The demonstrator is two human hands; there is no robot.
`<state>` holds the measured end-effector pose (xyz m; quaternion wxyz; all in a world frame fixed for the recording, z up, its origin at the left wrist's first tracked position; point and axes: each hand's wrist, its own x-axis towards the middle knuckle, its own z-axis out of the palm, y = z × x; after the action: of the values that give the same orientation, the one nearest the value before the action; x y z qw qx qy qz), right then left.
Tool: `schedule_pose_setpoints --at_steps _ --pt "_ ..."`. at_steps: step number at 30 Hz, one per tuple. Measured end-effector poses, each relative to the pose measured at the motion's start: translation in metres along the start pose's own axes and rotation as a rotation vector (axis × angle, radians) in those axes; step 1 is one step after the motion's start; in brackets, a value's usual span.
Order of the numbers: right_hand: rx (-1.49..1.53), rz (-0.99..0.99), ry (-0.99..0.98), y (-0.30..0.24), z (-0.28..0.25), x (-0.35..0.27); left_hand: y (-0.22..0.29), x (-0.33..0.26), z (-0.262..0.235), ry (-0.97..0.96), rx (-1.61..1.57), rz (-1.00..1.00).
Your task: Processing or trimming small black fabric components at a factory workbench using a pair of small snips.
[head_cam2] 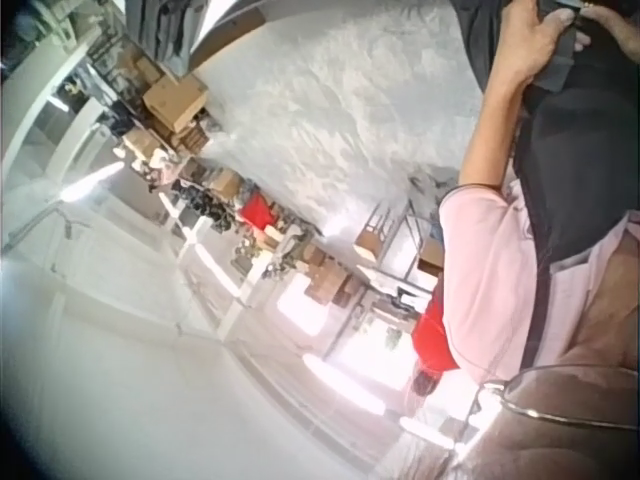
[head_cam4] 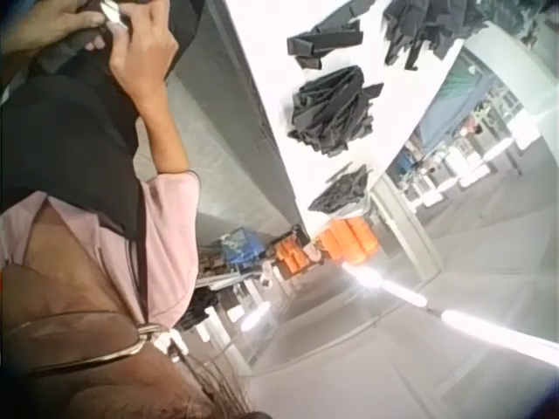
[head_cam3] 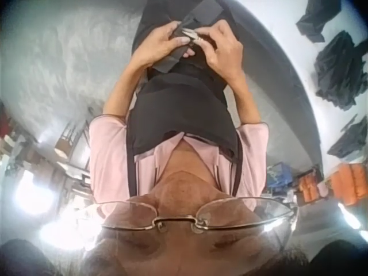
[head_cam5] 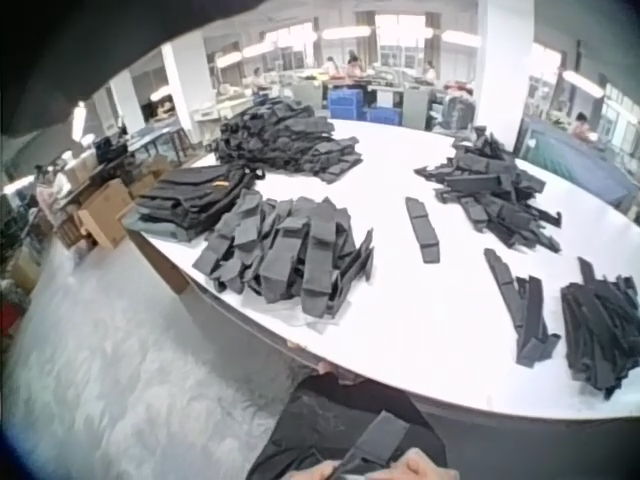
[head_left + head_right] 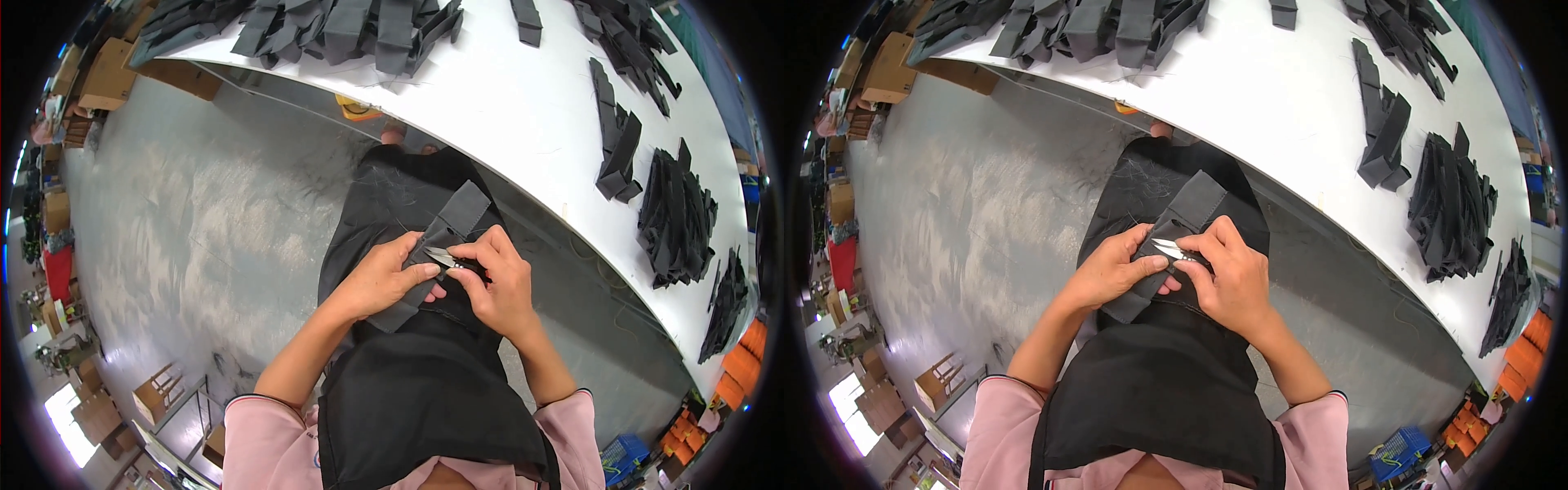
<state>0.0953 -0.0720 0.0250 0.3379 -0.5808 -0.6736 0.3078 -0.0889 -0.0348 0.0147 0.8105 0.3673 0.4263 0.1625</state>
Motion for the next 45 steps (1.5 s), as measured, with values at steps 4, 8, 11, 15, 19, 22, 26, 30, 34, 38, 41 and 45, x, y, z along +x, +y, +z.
schedule_pose_setpoints --at_steps 4,8,11,15,19,22,26,30,34,38,41,45 --pt "-0.031 -0.082 -0.077 0.0 -0.004 0.002 0.004 -0.007 -0.003 -0.024 0.039 -0.017" --pt "-0.008 -0.14 -0.126 -0.002 -0.003 0.005 0.01 -0.011 -0.005 -0.06 0.156 0.002" --pt "-0.009 -0.157 -0.111 -0.001 -0.001 0.005 0.015 -0.012 -0.004 -0.057 0.196 -0.02" --pt "0.004 -0.158 -0.027 0.001 0.005 -0.001 0.012 -0.011 -0.006 -0.073 0.19 -0.007" --pt "0.106 -0.089 0.026 -0.001 0.007 -0.003 0.008 -0.008 -0.007 -0.081 0.137 -0.001" --pt "0.197 0.014 -0.002 0.002 0.01 0.002 0.006 -0.006 -0.009 -0.043 0.064 -0.02" --pt "0.192 0.068 0.094 0.0 0.005 -0.009 0.004 -0.007 -0.013 0.025 -0.011 -0.005" --pt "0.171 0.053 0.07 0.003 0.008 -0.019 0.003 -0.004 -0.008 0.052 -0.062 0.058" --pt "0.145 0.033 0.125 -0.003 0.012 -0.006 0.002 -0.002 -0.007 0.06 -0.161 0.05" --pt "0.039 0.017 0.172 0.0 0.008 -0.018 -0.001 0.0 -0.008 0.081 -0.319 0.108" --pt "0.024 -0.043 0.147 -0.001 0.011 -0.018 -0.001 -0.001 -0.006 0.091 -0.343 0.119" --pt "-0.042 -0.032 0.1 -0.007 0.013 -0.014 0.001 0.0 -0.002 0.103 -0.358 0.13"
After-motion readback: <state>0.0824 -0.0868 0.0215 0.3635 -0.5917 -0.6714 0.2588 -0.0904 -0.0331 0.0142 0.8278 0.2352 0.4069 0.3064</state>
